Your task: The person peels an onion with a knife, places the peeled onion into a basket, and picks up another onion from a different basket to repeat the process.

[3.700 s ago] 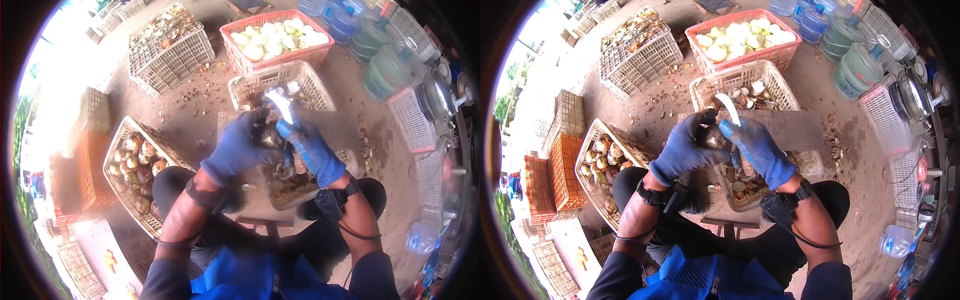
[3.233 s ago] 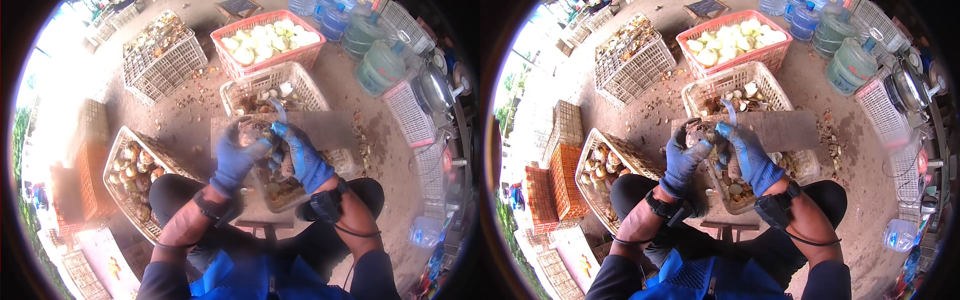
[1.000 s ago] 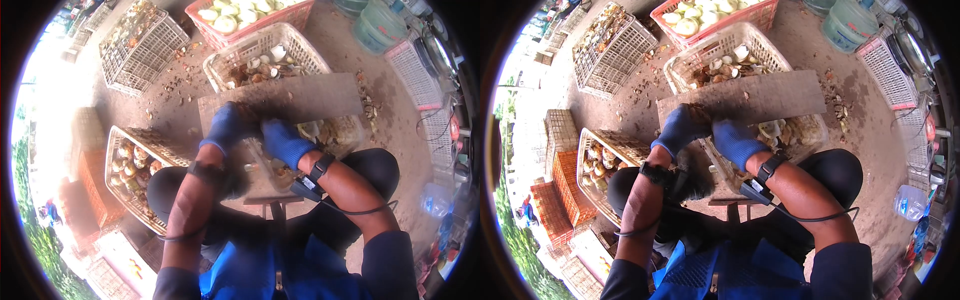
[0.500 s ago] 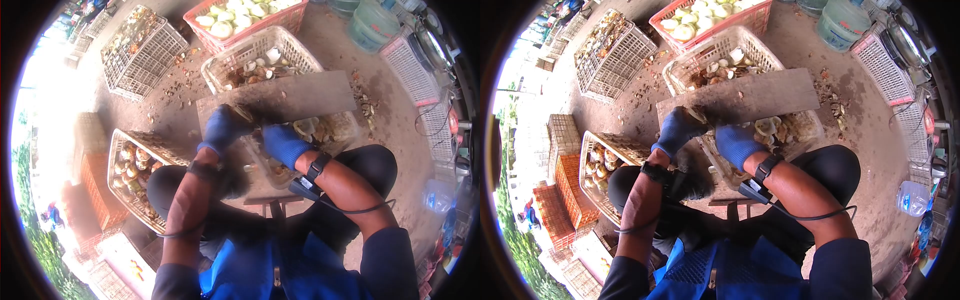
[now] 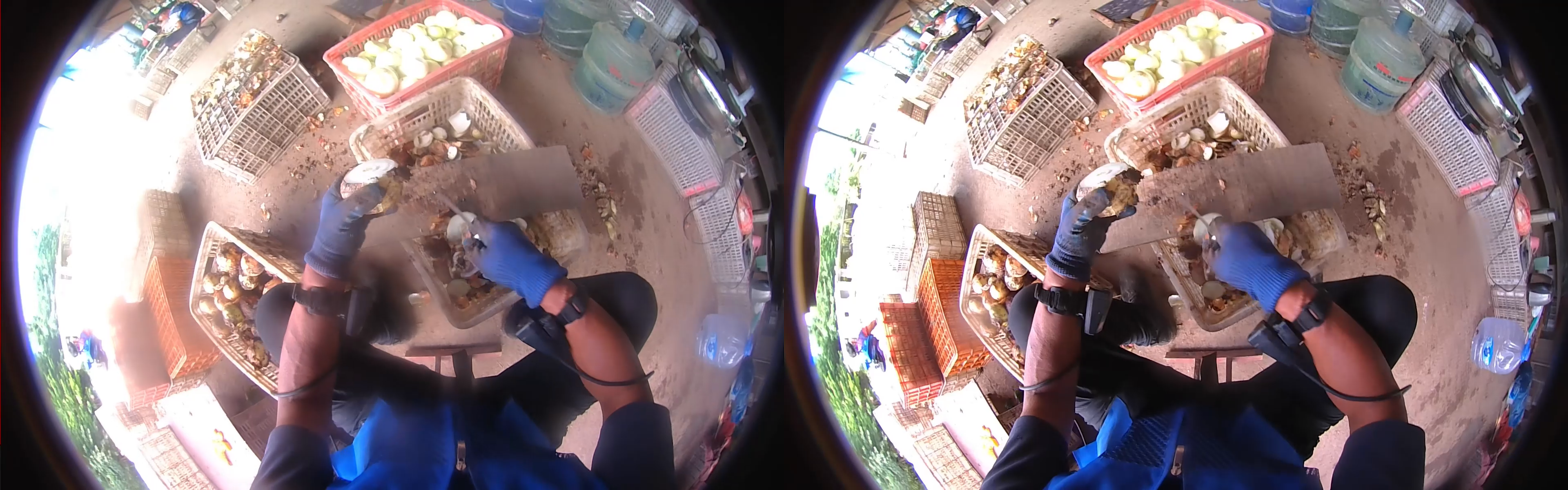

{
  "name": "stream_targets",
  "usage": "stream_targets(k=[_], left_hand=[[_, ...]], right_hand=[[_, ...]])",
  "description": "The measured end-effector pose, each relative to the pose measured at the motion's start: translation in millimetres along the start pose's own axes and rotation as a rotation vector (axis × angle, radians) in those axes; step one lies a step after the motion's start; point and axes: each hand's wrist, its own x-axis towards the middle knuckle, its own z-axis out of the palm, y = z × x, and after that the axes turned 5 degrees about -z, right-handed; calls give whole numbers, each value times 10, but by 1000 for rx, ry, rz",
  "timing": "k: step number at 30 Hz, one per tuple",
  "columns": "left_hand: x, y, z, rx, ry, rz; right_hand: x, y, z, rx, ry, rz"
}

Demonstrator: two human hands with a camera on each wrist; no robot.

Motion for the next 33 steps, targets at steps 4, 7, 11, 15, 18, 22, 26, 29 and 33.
stream_targets(k=[4,7,11,15,18,22,26,29,33], left_hand=[[-32,190,147,-90,-129,9],[-67,196,201,-173,-140,-42],[-95,261,351,-162,-123,-16],[-60,253,344,-40,-86,-8],[-64,181,378,-88,20,39],[-51,194,363,-92,3,64],[-81,206,331,-19,38,18],[-134,309,377,-33,18,87],[-147,335,425,3,70,108]], right_hand=[[-21,-324,-261,377,212,-127],[-42,-423,-187,305,421,-327],[-27,-512,-144,360,267,-276],[-40,-691,-243,323,222,-324],[16,-683,-221,227,269,-422],[-11,-675,-193,372,175,-319],[-7,-710,-184,360,161,-292],[-22,-781,-207,343,159,-281],[22,-699,-137,355,131,-259]])
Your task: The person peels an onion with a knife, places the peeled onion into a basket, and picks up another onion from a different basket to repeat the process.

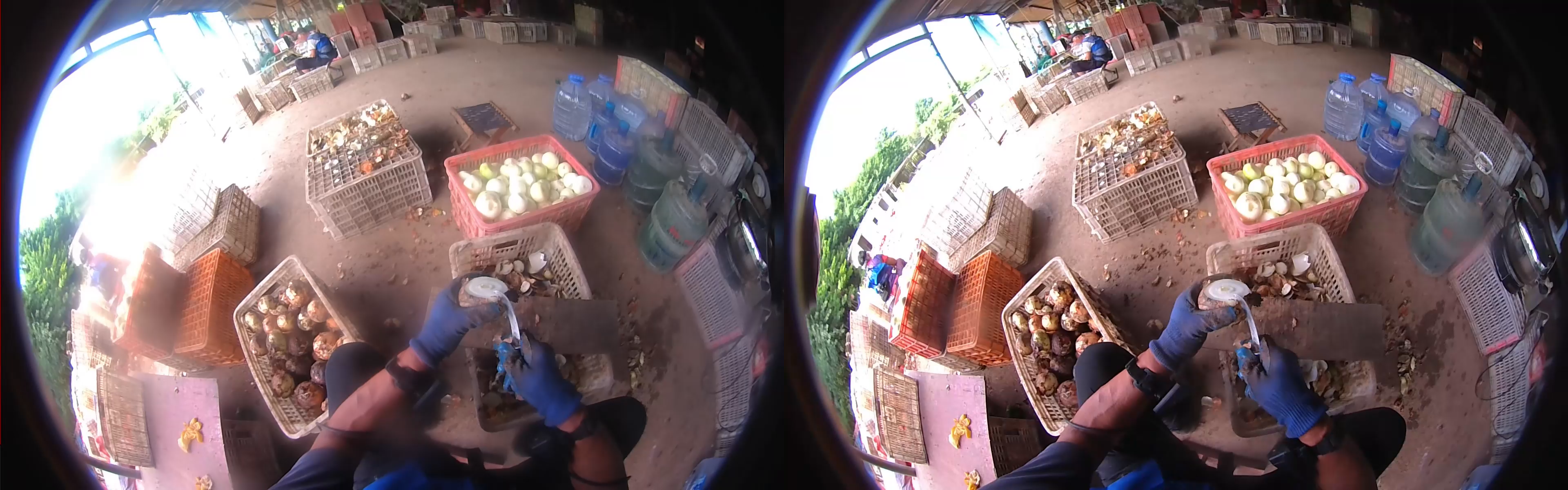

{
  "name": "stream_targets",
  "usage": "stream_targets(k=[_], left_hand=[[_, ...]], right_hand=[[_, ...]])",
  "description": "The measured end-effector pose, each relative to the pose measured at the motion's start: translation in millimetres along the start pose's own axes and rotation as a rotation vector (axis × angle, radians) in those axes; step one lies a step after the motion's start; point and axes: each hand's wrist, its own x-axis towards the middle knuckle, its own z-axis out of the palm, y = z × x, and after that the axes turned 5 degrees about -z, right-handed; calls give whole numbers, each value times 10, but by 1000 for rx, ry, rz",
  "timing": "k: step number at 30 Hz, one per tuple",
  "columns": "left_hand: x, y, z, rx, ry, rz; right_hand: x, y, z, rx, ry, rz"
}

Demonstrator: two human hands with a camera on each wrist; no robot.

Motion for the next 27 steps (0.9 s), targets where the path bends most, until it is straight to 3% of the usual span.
stream_targets(k=[4,7,16,19,27], left_hand=[[-29,25,64,-26,50,-23],[-24,55,80,-45,62,-19],[0,77,-55,-92,-146,-97],[10,179,-33,-41,-145,-119],[38,105,41,-107,-178,-114]], right_hand=[[-15,155,81,27,-11,103],[12,87,74,-9,62,-46],[74,-371,-202,168,-85,276],[57,-219,-171,86,-45,91],[78,-177,-168,7,-14,39]])
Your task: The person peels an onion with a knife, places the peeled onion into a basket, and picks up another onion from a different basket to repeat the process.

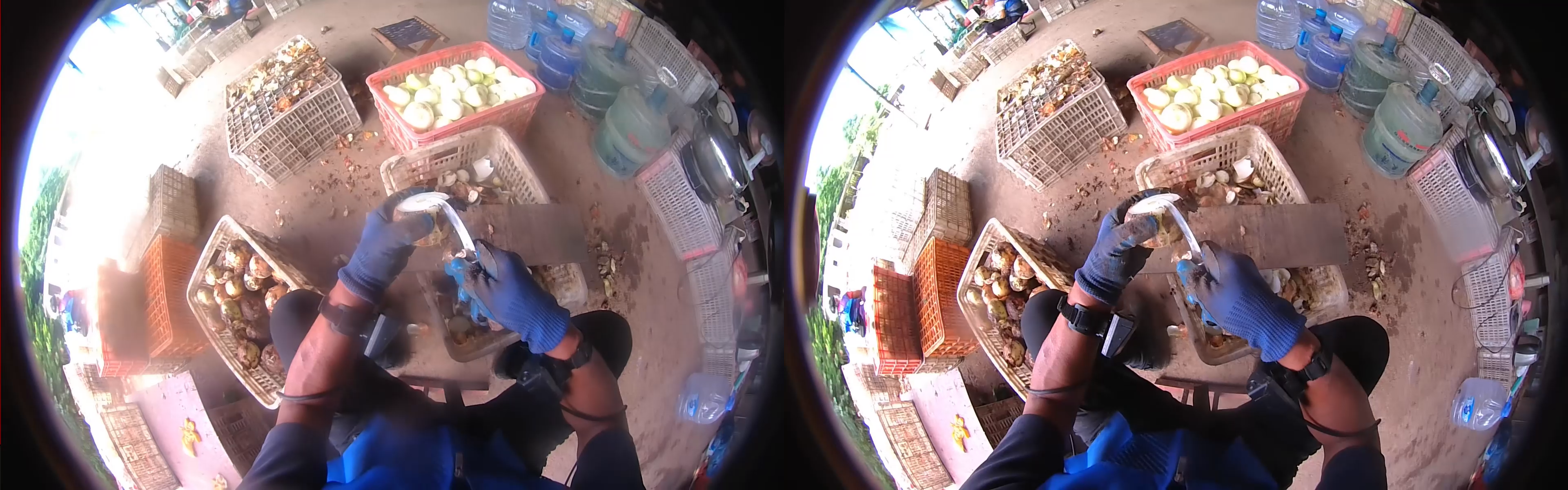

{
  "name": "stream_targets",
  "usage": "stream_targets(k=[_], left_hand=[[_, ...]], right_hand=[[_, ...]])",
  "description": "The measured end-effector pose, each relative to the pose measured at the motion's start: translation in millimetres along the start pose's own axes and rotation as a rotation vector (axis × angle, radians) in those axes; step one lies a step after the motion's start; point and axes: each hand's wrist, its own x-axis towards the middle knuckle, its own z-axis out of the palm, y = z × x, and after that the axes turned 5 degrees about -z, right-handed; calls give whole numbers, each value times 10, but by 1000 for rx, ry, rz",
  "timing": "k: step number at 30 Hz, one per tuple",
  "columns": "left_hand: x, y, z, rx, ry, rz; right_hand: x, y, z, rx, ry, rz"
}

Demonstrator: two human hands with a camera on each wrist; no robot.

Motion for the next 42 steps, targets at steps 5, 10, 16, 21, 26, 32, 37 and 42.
stream_targets(k=[5,10,16,21,26,32,37,42], left_hand=[[20,-146,0,-58,46,90],[68,-304,-37,-254,88,45],[139,-332,-123,169,280,152],[149,-363,-150,398,320,211],[118,-399,-190,416,429,176],[113,-263,-216,-189,334,216],[79,-282,-179,-252,277,156],[55,-388,-158,245,201,162]], right_hand=[[14,-70,53,75,-18,154],[19,49,186,50,26,106],[-59,51,317,8,97,-61],[-75,85,301,-130,97,-164],[-87,105,283,-117,49,-152],[-112,47,288,-196,40,-163],[4,84,157,-177,175,-159],[176,98,146,-157,331,-176]])
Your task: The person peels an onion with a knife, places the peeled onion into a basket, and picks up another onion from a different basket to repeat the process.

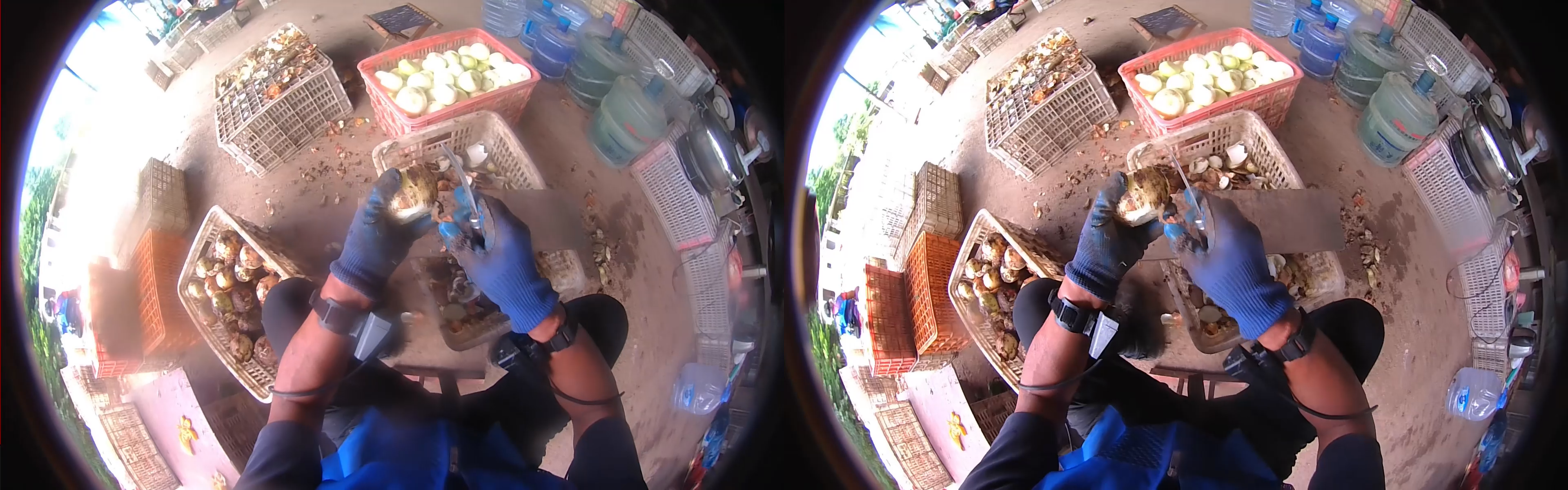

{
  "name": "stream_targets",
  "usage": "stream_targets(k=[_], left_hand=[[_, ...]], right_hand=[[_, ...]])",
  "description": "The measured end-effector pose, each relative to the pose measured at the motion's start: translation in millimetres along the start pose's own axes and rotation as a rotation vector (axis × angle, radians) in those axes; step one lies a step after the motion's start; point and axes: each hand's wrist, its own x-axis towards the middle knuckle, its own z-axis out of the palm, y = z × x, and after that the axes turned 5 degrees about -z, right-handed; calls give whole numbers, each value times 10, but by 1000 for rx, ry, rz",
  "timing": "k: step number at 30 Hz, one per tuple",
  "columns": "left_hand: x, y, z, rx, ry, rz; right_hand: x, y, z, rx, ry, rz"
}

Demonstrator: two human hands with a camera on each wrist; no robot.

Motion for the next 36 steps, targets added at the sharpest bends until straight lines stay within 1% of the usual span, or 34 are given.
stream_targets(k=[2,3,6,8,11,14,16,17,18,19,20,22,24,25,28,30,31,32,34,36], left_hand=[[-65,122,49,116,-85,-3],[-73,124,87,51,-111,-50],[-83,130,101,-99,-85,-224],[-111,219,115,-572,-12,-484],[-132,230,145,-471,36,-461],[-148,188,127,-371,30,-443],[-143,33,104,-8,33,-168],[-141,-21,84,-30,27,-154],[-136,34,107,-52,21,-140],[-131,113,116,-278,7,-251],[-126,186,130,-504,-6,-360],[-117,145,95,-431,39,-288],[-104,72,30,-194,70,-199],[-95,54,-4,6,75,-143],[-137,85,1,333,5,1],[-144,-77,-45,671,-26,319],[-113,-132,-12,-143,-116,-155],[-118,-156,-23,-235,-129,-198],[-144,-18,-7,-415,-153,-280],[-149,91,-4,-496,-85,-351]], right_hand=[[43,67,31,-44,21,-17],[64,98,45,-81,10,-33],[92,144,77,-149,-11,-58],[90,134,92,-172,-36,-57],[93,109,80,-191,-72,-39],[95,132,105,-184,-85,-21],[106,156,100,-174,-105,-10],[113,153,94,-131,-104,17],[126,141,86,-87,-102,44],[136,127,78,-44,-101,70],[142,120,62,-89,-92,70],[150,124,14,-182,-73,71],[180,217,21,-341,-79,110],[197,251,16,-422,-79,131],[228,206,-5,-521,-193,200],[209,168,23,-626,-237,162],[195,156,29,-677,-262,142],[200,146,11,-677,-293,138],[213,127,-30,-674,-352,126],[196,187,-58,-577,-321,73]])
